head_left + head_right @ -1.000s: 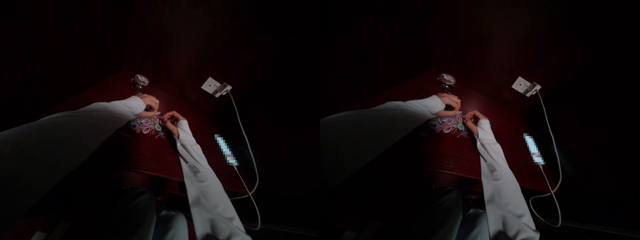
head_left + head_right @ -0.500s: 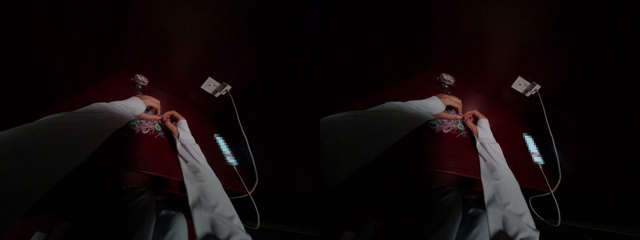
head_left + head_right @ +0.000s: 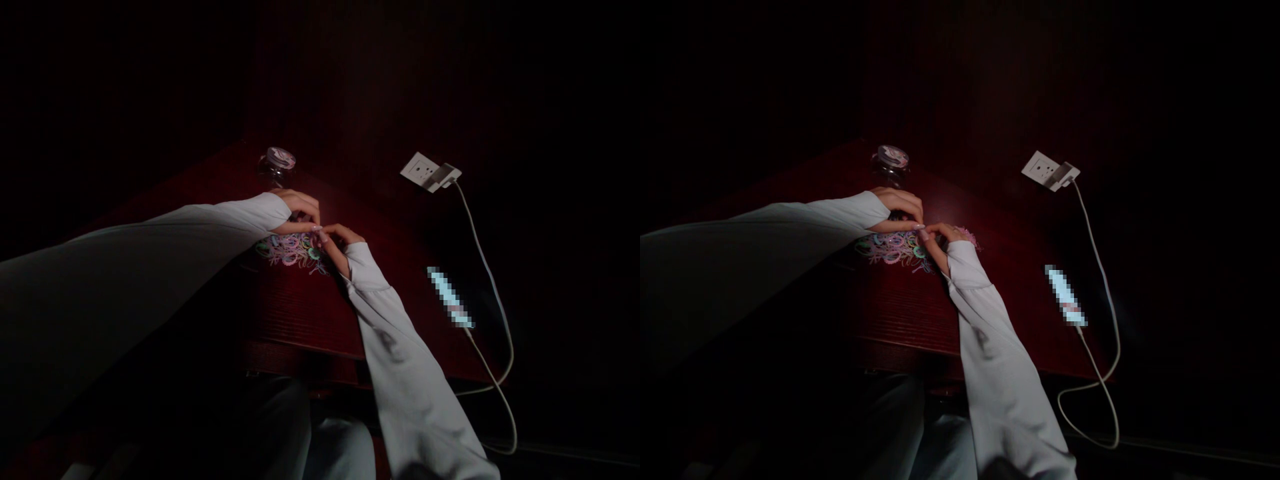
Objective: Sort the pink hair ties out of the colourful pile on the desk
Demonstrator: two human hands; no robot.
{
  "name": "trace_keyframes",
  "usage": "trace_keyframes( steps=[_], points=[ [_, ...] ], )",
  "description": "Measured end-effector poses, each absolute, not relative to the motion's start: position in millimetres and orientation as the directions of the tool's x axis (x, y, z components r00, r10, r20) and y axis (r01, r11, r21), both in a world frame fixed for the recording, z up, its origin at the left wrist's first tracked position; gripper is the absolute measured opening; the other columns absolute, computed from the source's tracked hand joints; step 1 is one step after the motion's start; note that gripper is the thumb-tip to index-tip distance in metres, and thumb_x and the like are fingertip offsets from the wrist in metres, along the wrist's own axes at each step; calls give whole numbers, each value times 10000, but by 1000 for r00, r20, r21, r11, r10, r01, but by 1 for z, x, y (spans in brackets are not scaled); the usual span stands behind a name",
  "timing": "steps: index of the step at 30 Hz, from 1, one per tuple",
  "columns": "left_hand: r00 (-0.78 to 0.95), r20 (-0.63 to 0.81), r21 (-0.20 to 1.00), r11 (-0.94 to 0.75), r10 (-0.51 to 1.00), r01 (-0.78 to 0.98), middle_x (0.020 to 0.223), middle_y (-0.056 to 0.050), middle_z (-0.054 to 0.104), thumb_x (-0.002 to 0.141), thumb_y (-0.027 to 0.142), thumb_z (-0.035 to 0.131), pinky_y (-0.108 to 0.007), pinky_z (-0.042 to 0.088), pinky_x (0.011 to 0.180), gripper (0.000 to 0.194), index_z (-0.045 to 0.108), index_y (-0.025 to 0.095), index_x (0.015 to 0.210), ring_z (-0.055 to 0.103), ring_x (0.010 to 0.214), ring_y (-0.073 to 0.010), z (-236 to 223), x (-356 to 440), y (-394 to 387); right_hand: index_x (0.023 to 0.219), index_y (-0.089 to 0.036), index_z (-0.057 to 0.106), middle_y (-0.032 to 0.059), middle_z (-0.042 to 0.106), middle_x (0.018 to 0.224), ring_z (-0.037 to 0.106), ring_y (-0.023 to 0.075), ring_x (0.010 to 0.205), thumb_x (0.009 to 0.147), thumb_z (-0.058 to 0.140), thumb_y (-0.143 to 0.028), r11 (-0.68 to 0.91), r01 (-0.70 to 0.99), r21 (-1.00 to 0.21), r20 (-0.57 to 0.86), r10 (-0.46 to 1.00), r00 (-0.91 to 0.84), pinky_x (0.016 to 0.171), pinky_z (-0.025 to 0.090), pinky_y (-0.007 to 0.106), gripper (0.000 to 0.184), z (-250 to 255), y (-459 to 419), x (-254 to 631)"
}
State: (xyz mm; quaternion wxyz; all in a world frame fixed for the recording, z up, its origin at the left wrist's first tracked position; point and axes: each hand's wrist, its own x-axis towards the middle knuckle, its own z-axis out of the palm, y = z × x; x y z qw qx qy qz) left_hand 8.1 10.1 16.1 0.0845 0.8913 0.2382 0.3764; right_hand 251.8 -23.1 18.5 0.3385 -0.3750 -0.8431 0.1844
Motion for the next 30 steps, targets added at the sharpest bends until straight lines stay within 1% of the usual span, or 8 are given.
trace_keyframes(
  steps=[4,8,13,20,25,30],
  points=[
    [599,625,349,-866,500,359,902,-25,761,1030,439,618,-255,443,713,298,823,244,935,626,759,-143,16,8,9,920,-265,784,51,787,907,677,213,834,1011,639,-683,704,537,-465,432,710,-556,842,510,349,452,20,-19,252],
    [599,619,362,-861,508,356,876,-16,749,1022,443,631,-259,431,698,296,813,241,903,614,735,-139,17,8,8,885,-264,785,54,763,871,649,211,805,1047,581,-686,729,540,-421,452,684,-572,832,496,350,496,20,-17,254],
    [608,609,345,-861,509,374,884,-19,744,1027,441,614,-257,428,704,303,807,233,920,612,742,-137,16,7,10,889,-266,784,58,746,875,632,219,815,1062,561,-684,755,540,-372,484,654,-581,837,472,357,504,19,-18,255],
    [602,623,342,-866,500,366,856,-22,722,1042,449,586,-266,441,721,331,799,235,906,608,746,-149,16,8,10,897,-268,763,55,737,883,614,229,832,1082,525,-673,743,563,-362,494,665,-560,861,475,374,504,20,-19,257],
    [592,624,333,-858,511,390,839,-17,710,1047,470,570,-276,428,720,356,784,239,880,606,748,-153,15,8,10,907,-272,759,51,687,829,597,234,814,1068,491,-728,755,548,-360,484,653,-582,841,474,376,553,21,-14,260],
    [590,625,324,-858,511,399,821,-14,700,1047,456,564,-280,424,718,346,768,238,873,616,758,-156,15,8,10,897,-278,755,55,668,813,581,239,814,1058,438,-779,741,570,-355,487,667,-564,846,467,381,614,20,-12,261]
  ],
)
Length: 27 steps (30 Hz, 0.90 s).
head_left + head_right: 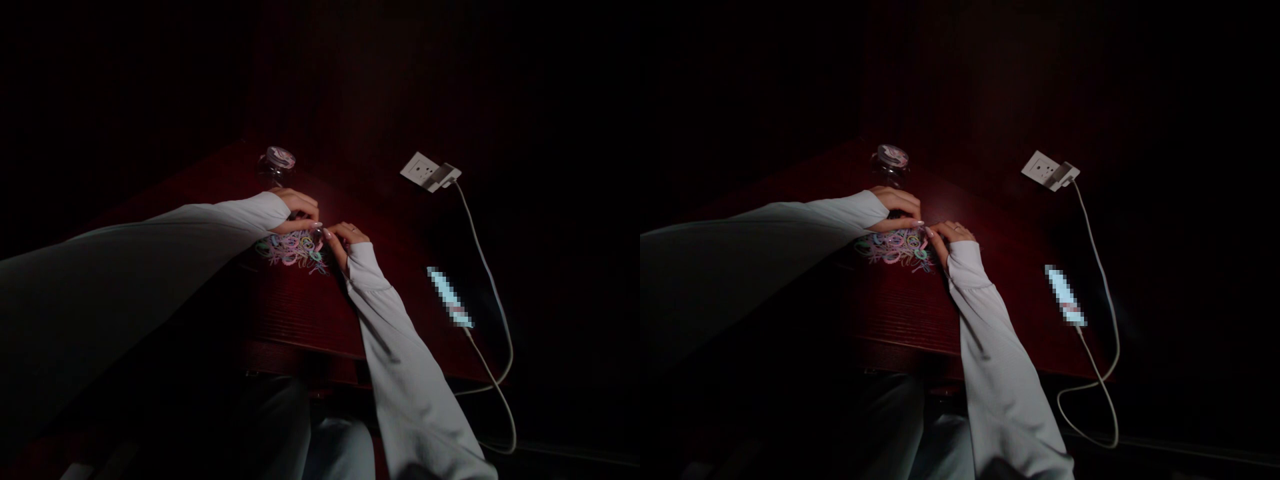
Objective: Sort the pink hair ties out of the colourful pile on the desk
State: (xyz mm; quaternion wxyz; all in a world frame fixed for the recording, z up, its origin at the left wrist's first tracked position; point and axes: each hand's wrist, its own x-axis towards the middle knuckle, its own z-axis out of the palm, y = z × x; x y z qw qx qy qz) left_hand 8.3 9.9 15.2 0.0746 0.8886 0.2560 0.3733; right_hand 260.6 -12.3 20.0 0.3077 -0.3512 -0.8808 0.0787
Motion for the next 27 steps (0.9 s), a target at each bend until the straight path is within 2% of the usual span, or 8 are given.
trace_keyframes(
  steps=[12,20,27],
  points=[
    [590,619,315,-852,519,419,792,-9,661,1046,448,548,-273,408,704,360,713,216,825,576,724,-147,17,8,8,822,-254,764,64,712,831,605,223,791,1045,533,-740,713,580,-395,494,697,-520,820,488,367,583,26,-17,256],
    [551,637,323,-836,539,444,784,-4,649,1060,440,548,-272,402,698,374,709,211,811,566,703,-139,19,7,3,781,-256,718,51,659,796,595,216,776,1035,497,-783,719,571,-397,516,689,-509,808,481,350,626,29,-18,258],
    [523,664,314,-834,535,454,732,7,607,1037,423,556,-255,394,671,376,673,204,755,534,662,-123,20,5,3,780,-256,716,49,673,804,599,216,774,1030,515,-779,704,580,-410,513,704,-491,818,490,353,614,29,-18,258]
  ],
)
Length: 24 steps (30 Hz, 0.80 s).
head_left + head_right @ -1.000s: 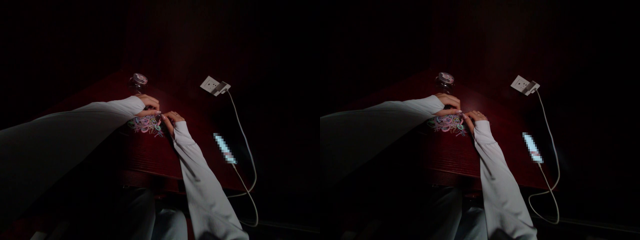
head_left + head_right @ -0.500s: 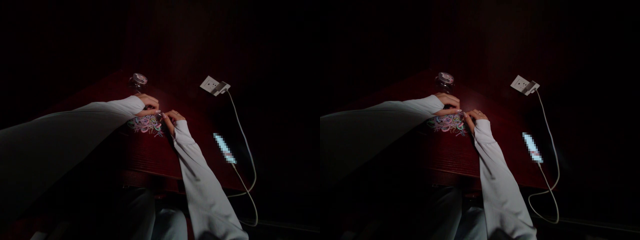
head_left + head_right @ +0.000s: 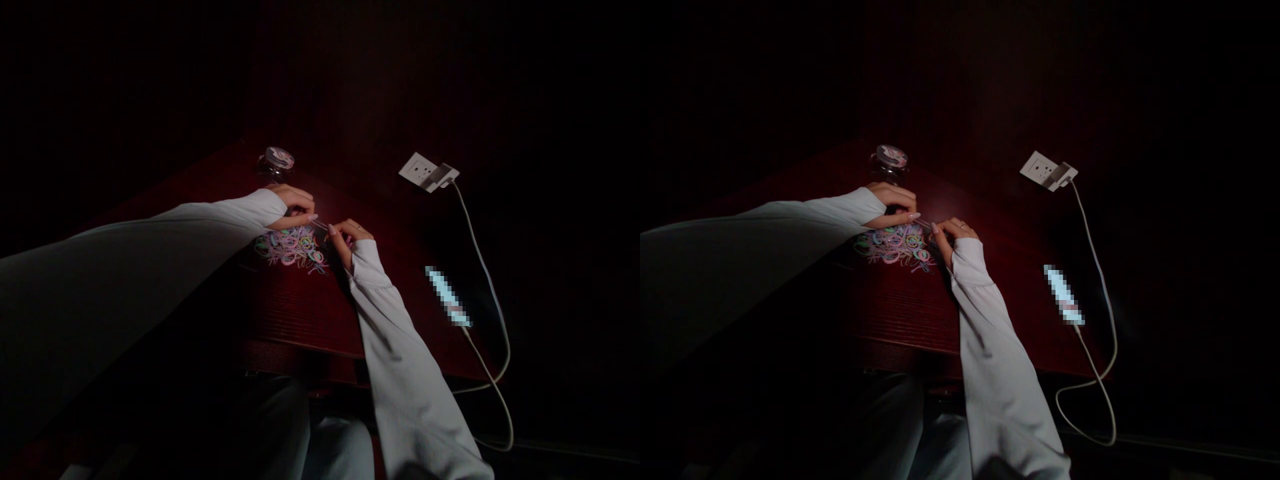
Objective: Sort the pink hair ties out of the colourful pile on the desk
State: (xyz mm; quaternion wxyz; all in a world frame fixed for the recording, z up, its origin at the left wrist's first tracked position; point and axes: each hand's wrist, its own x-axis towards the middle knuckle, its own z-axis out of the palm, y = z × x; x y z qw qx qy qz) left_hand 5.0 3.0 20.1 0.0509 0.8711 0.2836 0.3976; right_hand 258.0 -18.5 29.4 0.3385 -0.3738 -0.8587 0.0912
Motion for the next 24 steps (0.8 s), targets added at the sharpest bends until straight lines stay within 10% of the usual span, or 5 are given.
trace_keyframes(
  steps=[24],
  points=[
    [401,711,309,-769,578,559,744,11,586,1016,347,513,-242,400,633,343,600,186,726,538,641,-104,24,-5,3,781,-224,693,15,630,811,579,164,771,1098,543,-552,702,580,-413,620,683,-386,761,459,308,481,29,-21,265]
  ],
)
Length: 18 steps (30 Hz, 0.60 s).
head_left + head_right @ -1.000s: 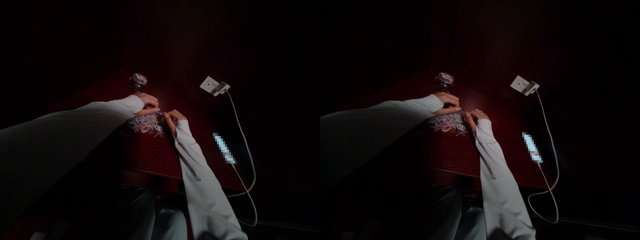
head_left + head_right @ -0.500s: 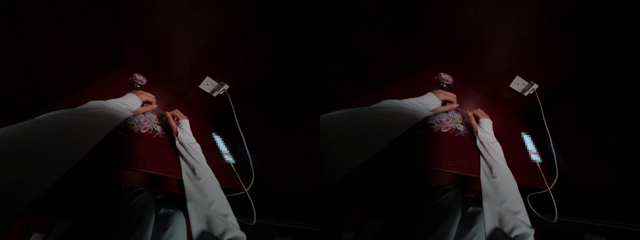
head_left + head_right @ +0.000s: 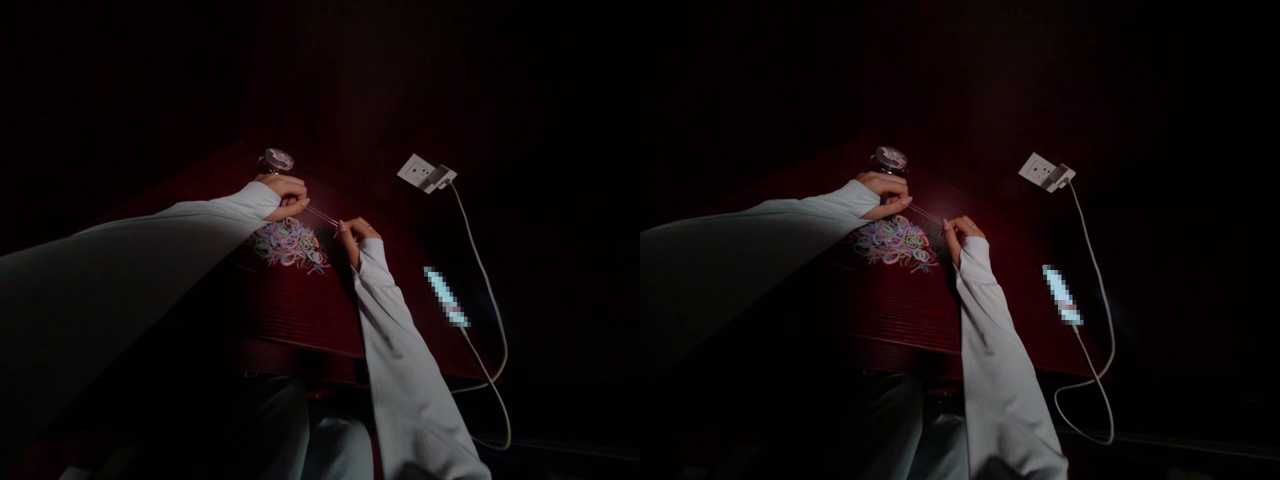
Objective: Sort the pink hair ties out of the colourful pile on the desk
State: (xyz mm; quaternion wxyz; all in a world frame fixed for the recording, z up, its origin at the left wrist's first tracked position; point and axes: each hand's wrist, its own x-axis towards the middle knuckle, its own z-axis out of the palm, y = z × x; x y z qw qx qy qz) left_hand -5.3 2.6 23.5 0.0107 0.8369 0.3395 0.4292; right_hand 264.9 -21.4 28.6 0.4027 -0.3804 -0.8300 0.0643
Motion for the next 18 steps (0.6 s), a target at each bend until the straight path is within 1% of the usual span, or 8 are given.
trace_keyframes(
  steps=[2,4,8,12,15,18],
  points=[
    [397,705,317,-762,588,565,747,18,584,1016,343,530,-234,416,638,323,611,186,746,544,639,-100,25,-7,2,779,-224,681,11,626,810,566,161,766,1097,536,-557,693,588,-416,628,687,-366,761,462,308,483,29,-21,266],
    [390,700,325,-753,599,572,735,26,573,1011,337,554,-230,425,637,303,623,187,757,543,632,-98,27,-9,2,764,-226,667,9,612,786,548,163,751,1089,520,-601,684,604,-409,643,685,-341,741,458,310,517,28,-17,267],
    [336,730,342,-744,595,573,703,31,541,1006,318,566,-241,409,625,296,627,185,748,528,631,-105,28,-9,3,729,-232,634,9,597,744,531,170,728,1074,489,-670,689,614,-384,684,659,-312,701,440,318,576,26,-7,271],
    [259,778,362,-746,572,558,728,26,544,1020,300,551,-256,426,662,291,632,181,767,527,646,-108,28,-6,-1,720,-239,609,1,585,726,531,169,724,1074,483,-678,699,613,-367,746,615,-256,724,444,326,578,27,-5,271],
    [250,783,361,-744,569,562,747,19,555,1028,293,546,-261,425,665,292,632,175,775,527,651,-108,29,-7,-3,708,-243,594,-7,568,705,523,168,705,1069,493,-669,706,604,-370,784,586,-205,724,445,331,567,27,-6,268],
    [262,779,350,-742,569,571,747,21,549,1041,309,537,-259,430,675,314,614,176,767,543,664,-109,29,-9,-1,700,-247,592,-2,575,709,529,174,697,1067,512,-636,704,589,-398,786,592,-176,708,445,338,540,27,-6,267]
  ],
)
